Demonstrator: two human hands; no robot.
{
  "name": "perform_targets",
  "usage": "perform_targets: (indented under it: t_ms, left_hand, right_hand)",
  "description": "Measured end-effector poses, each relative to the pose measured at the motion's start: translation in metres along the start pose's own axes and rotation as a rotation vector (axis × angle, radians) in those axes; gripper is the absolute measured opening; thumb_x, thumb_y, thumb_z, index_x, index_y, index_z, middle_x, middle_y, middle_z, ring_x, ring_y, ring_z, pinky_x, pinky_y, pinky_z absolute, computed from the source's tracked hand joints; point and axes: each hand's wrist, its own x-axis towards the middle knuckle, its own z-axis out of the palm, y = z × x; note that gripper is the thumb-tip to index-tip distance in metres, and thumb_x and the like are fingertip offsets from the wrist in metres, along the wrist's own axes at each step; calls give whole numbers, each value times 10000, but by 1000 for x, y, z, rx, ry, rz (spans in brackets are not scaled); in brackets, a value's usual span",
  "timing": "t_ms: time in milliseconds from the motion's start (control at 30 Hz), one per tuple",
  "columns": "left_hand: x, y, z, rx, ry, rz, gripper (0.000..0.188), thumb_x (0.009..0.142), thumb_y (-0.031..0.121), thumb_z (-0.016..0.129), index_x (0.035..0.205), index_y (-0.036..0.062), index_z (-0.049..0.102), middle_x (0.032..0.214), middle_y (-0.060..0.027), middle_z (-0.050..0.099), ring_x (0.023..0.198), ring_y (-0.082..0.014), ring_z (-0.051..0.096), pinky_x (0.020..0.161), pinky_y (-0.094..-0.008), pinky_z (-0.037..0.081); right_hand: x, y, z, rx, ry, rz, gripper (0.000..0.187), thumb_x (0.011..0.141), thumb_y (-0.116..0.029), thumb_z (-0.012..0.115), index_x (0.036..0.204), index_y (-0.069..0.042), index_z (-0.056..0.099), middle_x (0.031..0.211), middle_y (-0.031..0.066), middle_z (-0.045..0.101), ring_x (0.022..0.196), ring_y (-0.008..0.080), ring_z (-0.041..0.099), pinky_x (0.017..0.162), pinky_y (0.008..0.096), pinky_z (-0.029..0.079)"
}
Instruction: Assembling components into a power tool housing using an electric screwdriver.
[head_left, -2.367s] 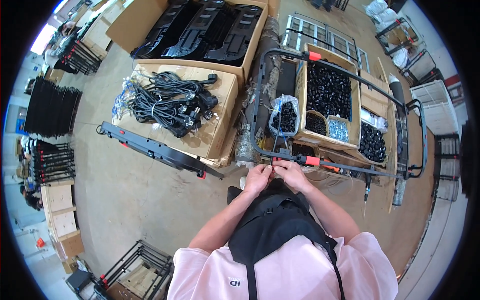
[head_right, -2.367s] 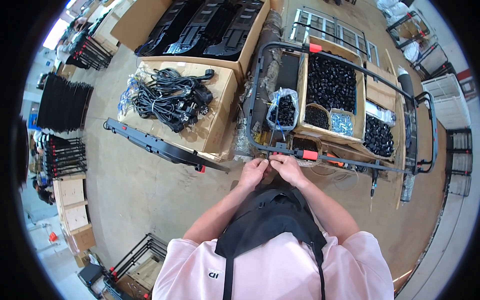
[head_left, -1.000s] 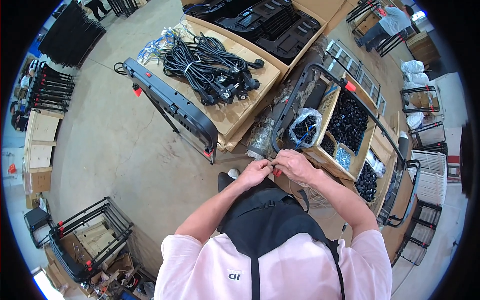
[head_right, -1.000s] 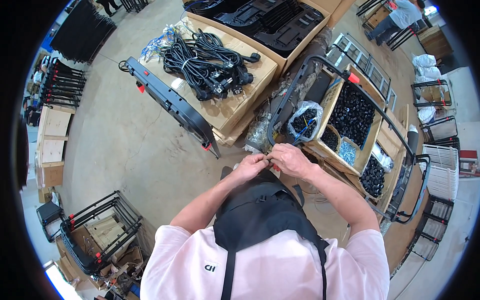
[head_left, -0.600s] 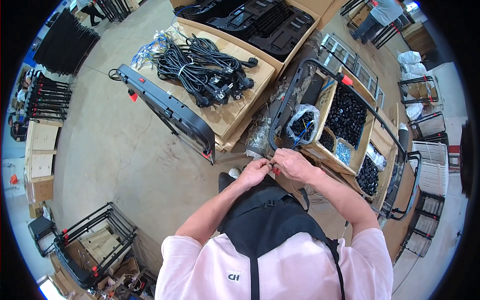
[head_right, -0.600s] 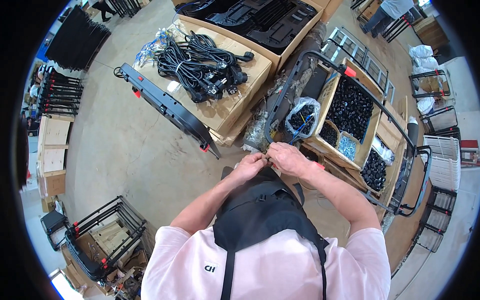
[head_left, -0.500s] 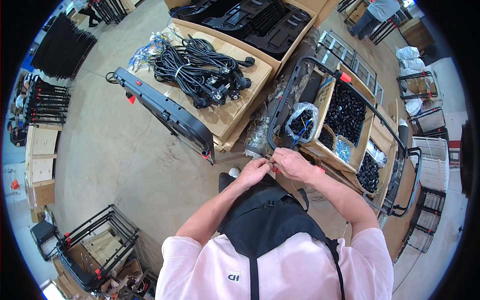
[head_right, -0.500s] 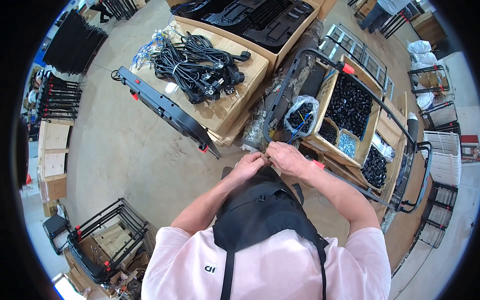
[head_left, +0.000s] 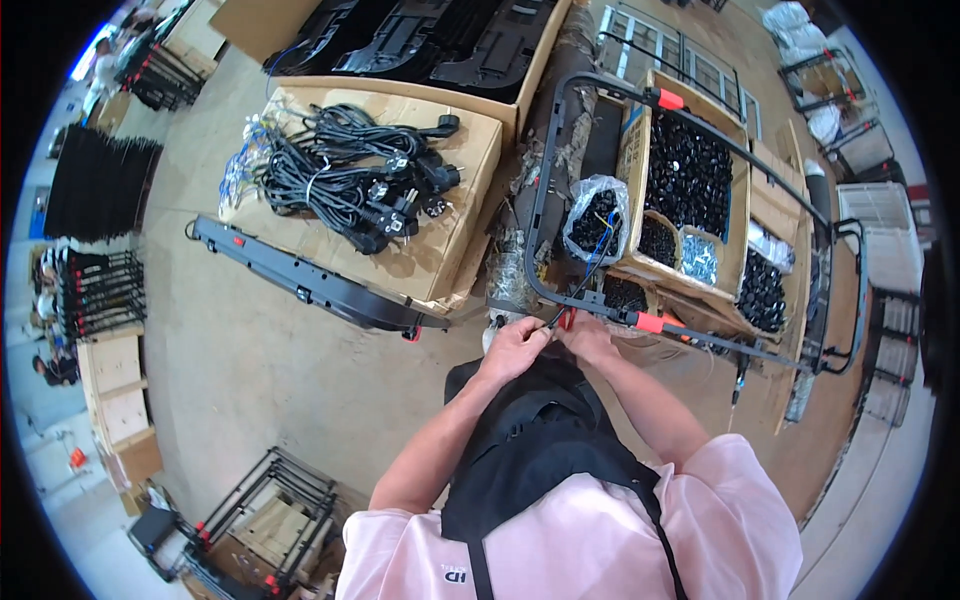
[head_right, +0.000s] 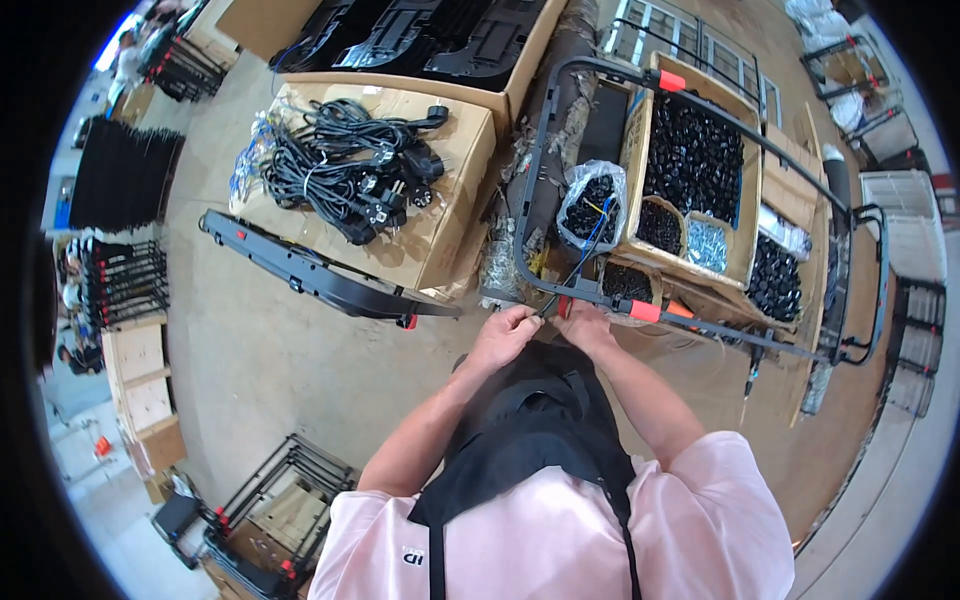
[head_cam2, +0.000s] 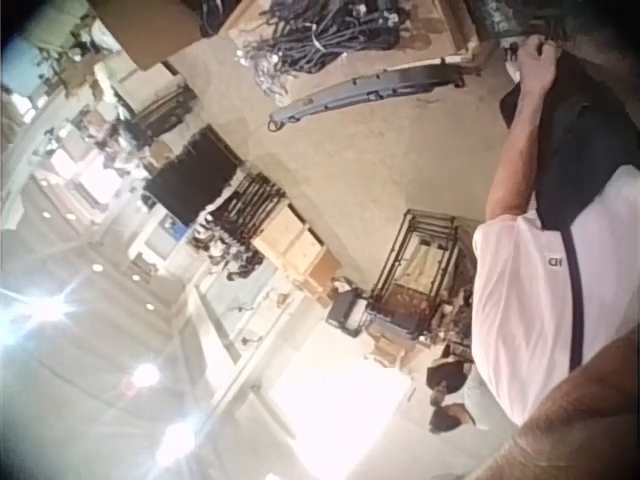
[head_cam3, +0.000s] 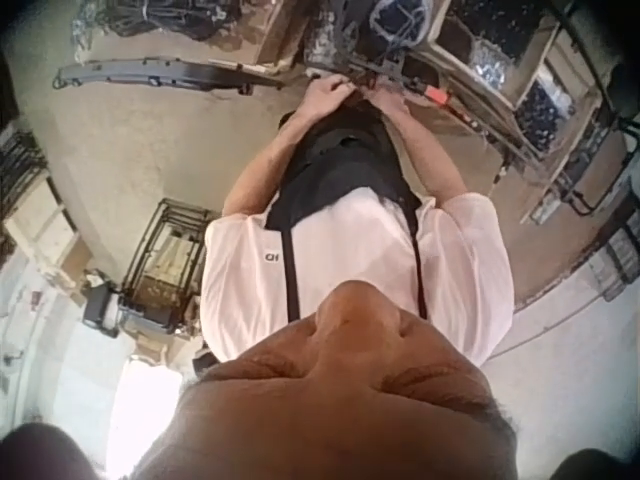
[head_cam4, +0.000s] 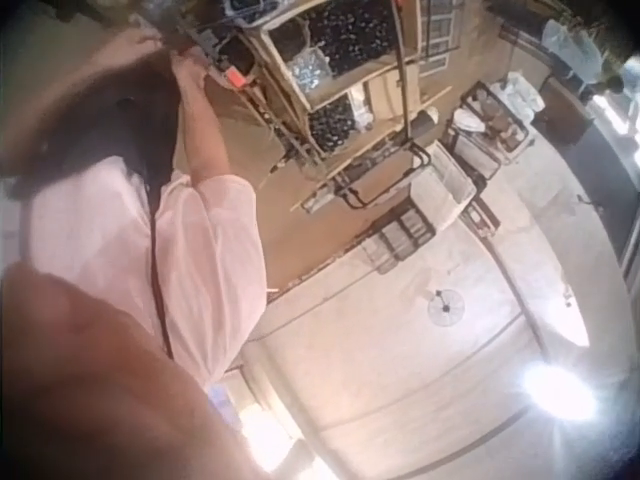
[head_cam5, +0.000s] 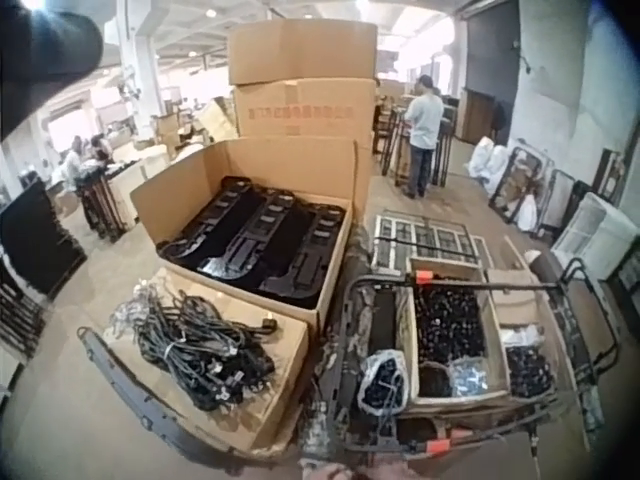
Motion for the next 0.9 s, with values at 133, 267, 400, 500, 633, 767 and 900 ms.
perform_targets:
  t_ms: [133, 267, 400, 500, 633, 767, 900]
  left_hand:
    - [4, 2, -2, 7, -88, -49, 331, 1036, 313, 633, 1162, 19, 719, 911, -89, 737, 820, -169, 686, 763, -345, 550]
    - [5, -8, -3, -54, -145, -108, 294, 1044, 290, 631, 1110, 21, 729, 871, -53, 718, 779, -130, 667, 714, -316, 543]
    - [8, -16, 10, -257, -126, -82, 272, 1078, 265, 607, 1115, 20, 718, 842, -14, 693, 735, -87, 630, 671, -269, 525]
    - [11, -14, 23, -384, -148, -83, 282, 1100, 269, 590, 1156, 19, 706, 859, -11, 695, 746, -82, 622, 681, -257, 523]
    - [16, -2, 28, -361, -140, -77, 297, 1115, 287, 577, 1196, 30, 702, 901, -13, 706, 799, -79, 624, 734, -249, 522]
    - [17, 1, 28, -349, -164, -146, 283, 1119, 255, 571, 1216, 17, 689, 933, -35, 714, 815, -98, 643, 762, -261, 541]
    - [15, 3, 32, -307, -131, -148, 281, 1123, 250, 561, 1205, 13, 688, 943, -39, 717, 814, -98, 642, 761, -265, 543]
  right_hand:
    - [63, 15, 40, -237, 11, -63, 456, 899, -403, 693, 1231, -90, 692, 1152, 174, 747, 1101, 385, 721, 882, 481, 594]
    - [55, 9, 44, -67, -67, 23, 268, 930, -350, 616, 926, -127, 765, 969, 123, 764, 919, 363, 744, 699, 473, 594]
    - [-15, 37, 47, 547, -332, 163, 341, 962, -363, 619, 886, -58, 749, 906, 131, 761, 862, 324, 743, 689, 467, 578]
    - [-97, 2, -20, 617, -294, 454, 363, 983, -376, 635, 1046, -27, 715, 944, 171, 764, 898, 343, 745, 734, 489, 573]
    - [-137, -4, -31, 486, 81, 162, 417, 992, -348, 646, 1268, -37, 623, 1005, 250, 750, 995, 427, 729, 850, 552, 559]
    - [-139, -13, -32, 413, 94, 115, 558, 981, -205, 623, 1498, -52, 482, 1191, 288, 701, 1130, 459, 682, 953, 555, 542]
    - [-139, -19, -33, 401, 163, -13, 680, 969, -134, 593, 1595, -20, 354, 1343, 306, 620, 1223, 473, 633, 1033, 553, 512]
